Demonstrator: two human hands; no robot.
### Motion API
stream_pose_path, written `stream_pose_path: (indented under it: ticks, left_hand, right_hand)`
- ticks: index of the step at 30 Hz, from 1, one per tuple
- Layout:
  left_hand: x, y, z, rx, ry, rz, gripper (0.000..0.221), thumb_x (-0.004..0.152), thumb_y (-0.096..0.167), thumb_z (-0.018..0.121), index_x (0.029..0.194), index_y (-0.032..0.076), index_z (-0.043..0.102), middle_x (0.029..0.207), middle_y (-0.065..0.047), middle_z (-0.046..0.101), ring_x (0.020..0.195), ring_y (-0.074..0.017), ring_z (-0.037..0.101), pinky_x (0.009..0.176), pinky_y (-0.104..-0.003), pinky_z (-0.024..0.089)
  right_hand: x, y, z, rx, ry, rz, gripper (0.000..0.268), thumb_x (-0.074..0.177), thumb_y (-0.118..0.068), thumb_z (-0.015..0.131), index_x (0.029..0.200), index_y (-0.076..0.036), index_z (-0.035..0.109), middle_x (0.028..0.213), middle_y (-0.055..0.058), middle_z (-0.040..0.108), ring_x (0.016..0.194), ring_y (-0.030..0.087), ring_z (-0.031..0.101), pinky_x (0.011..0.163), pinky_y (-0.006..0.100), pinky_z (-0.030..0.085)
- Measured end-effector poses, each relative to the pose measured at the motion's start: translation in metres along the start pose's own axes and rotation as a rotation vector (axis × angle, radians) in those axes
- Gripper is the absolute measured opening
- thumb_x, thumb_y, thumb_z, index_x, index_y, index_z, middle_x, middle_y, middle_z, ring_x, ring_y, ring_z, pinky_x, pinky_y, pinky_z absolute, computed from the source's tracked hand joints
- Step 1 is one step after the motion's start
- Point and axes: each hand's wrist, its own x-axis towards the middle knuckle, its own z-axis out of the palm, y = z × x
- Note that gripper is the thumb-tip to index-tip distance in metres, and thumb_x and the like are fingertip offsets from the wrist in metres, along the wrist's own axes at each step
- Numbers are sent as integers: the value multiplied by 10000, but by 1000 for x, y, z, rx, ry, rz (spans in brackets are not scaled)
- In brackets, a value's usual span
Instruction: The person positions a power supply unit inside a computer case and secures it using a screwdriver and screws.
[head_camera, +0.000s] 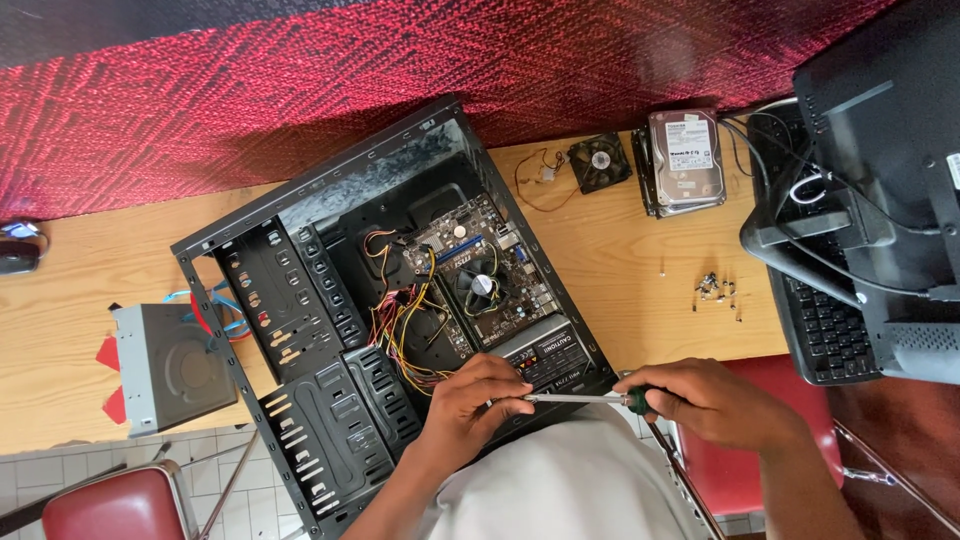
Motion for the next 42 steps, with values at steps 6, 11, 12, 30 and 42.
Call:
stream_pose_path:
  ticks: [6,11,12,30,42]
  left_hand:
    - [3,2,-5,53,-93,-28,232,924,-36,738,1149,12,707,1026,-150,688,963,-267,686,825,-328,619]
    - [4,-1,-6,65,-105,-29,278,912,-42,751,1176,15,684,1029,-155,670,955,-270,688,832,-337,629]
    - [3,-2,-6,58,-109,-37,317,900,-53,762,1196,15,673,1032,-158,663,958,-271,685,829,-334,643]
    - [4,5,-15,326,224,-1071,1057,710,415,847,1564,107,305,1348,-89,505,1074,-179,603,773,-315,648]
    - [-13,-56,-4,-144,10,-1495,1058,653,337,867,1581,232,370,1629,-66,406,1452,-282,448,1194,-435,380]
  right_hand:
    - [6,-12,-5,20,-100,139,535,779,-670,679,1178,-316,715,1022,-138,811,849,79,713,758,265,515]
    - [8,-9,-3,54,-84,118,431,814,-549,748,1155,-288,718,927,-114,791,717,93,647,680,268,499]
    - [8,-9,-3,60,-81,118,444,803,-563,761,1144,-281,724,908,-107,783,698,96,630,664,267,490]
    - [-26,40,-42,271,398,355,441,820,-335,724,1242,-213,751,1259,55,800,1146,233,748,989,422,568]
    - [-2,117,-5,391,807,49,416,995,-228,600,1374,-55,591,1148,100,728,1075,175,668,988,324,497]
